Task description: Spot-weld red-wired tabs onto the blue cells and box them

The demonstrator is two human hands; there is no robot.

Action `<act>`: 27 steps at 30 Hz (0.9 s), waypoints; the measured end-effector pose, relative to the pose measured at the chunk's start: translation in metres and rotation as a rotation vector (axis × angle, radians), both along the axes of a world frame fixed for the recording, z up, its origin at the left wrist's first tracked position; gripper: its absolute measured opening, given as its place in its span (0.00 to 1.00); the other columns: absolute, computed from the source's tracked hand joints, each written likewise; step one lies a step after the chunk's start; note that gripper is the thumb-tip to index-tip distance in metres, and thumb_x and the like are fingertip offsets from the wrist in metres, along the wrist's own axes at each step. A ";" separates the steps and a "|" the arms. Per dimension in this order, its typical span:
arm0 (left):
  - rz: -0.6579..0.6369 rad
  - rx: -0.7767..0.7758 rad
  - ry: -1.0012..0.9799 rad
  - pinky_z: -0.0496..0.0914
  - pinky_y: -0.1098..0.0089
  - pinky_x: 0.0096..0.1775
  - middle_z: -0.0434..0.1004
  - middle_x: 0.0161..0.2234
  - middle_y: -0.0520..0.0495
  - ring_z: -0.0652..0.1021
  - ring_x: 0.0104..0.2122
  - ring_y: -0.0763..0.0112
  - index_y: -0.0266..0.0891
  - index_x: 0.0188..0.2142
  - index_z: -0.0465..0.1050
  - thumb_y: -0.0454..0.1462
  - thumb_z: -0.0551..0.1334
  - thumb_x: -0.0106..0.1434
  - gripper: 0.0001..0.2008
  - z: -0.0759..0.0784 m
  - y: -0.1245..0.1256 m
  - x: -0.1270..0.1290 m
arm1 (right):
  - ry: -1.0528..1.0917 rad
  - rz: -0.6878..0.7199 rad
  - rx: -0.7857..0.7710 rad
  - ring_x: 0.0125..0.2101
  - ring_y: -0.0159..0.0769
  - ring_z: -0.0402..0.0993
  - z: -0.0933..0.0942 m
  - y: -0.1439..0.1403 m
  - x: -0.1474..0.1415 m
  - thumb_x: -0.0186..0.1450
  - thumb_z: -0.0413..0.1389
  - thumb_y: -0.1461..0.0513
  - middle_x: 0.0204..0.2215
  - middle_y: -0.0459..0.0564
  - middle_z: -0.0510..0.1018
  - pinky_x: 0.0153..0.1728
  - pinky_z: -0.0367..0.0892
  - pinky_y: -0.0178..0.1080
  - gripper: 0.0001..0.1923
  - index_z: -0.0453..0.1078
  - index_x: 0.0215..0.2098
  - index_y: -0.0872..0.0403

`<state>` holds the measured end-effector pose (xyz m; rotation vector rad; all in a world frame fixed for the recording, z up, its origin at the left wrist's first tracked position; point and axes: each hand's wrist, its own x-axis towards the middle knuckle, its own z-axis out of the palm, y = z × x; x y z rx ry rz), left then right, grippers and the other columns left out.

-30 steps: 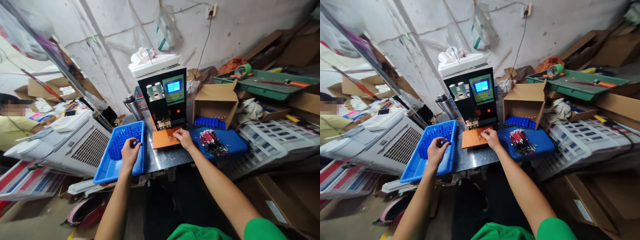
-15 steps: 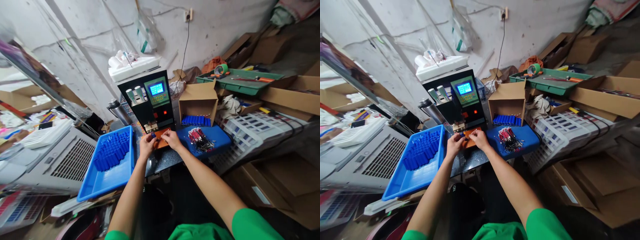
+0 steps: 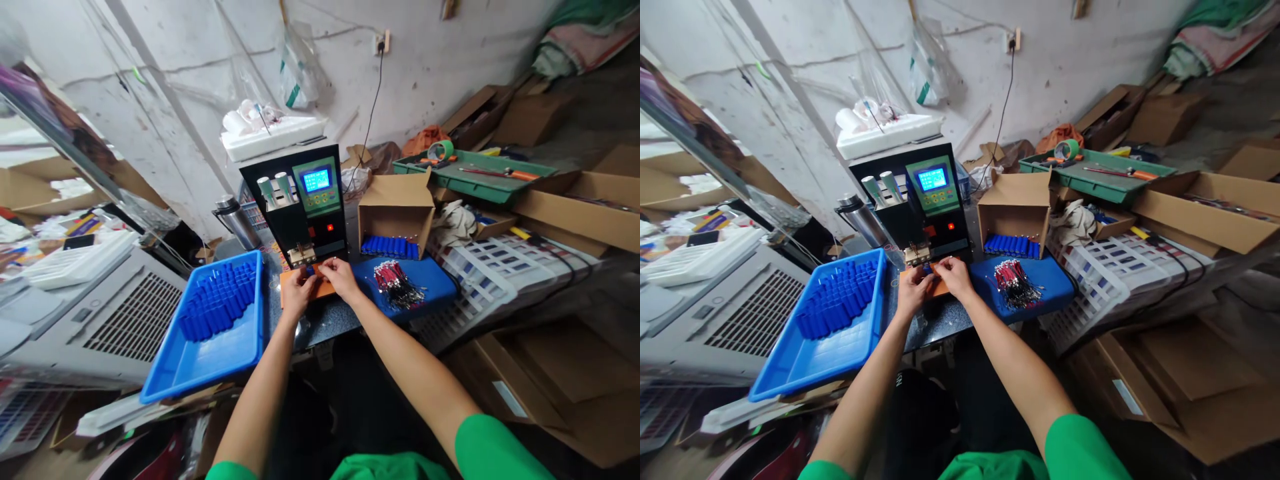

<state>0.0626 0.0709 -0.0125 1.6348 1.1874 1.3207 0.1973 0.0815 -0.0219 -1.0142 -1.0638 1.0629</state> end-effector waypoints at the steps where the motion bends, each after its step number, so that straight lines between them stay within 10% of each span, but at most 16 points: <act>1: -0.001 -0.002 -0.002 0.74 0.65 0.39 0.81 0.35 0.45 0.79 0.34 0.65 0.37 0.38 0.76 0.45 0.66 0.55 0.16 0.000 0.000 0.000 | 0.006 -0.001 0.004 0.27 0.36 0.72 0.000 0.002 -0.002 0.54 0.60 0.52 0.23 0.46 0.75 0.29 0.68 0.36 0.12 0.69 0.27 0.52; 27: 0.024 0.024 -0.002 0.74 0.66 0.41 0.81 0.38 0.45 0.79 0.37 0.64 0.37 0.42 0.77 0.43 0.64 0.57 0.15 -0.003 -0.003 -0.001 | -0.137 -0.010 0.045 0.28 0.38 0.74 0.004 0.009 -0.014 0.58 0.58 0.55 0.25 0.48 0.79 0.30 0.67 0.36 0.08 0.70 0.26 0.51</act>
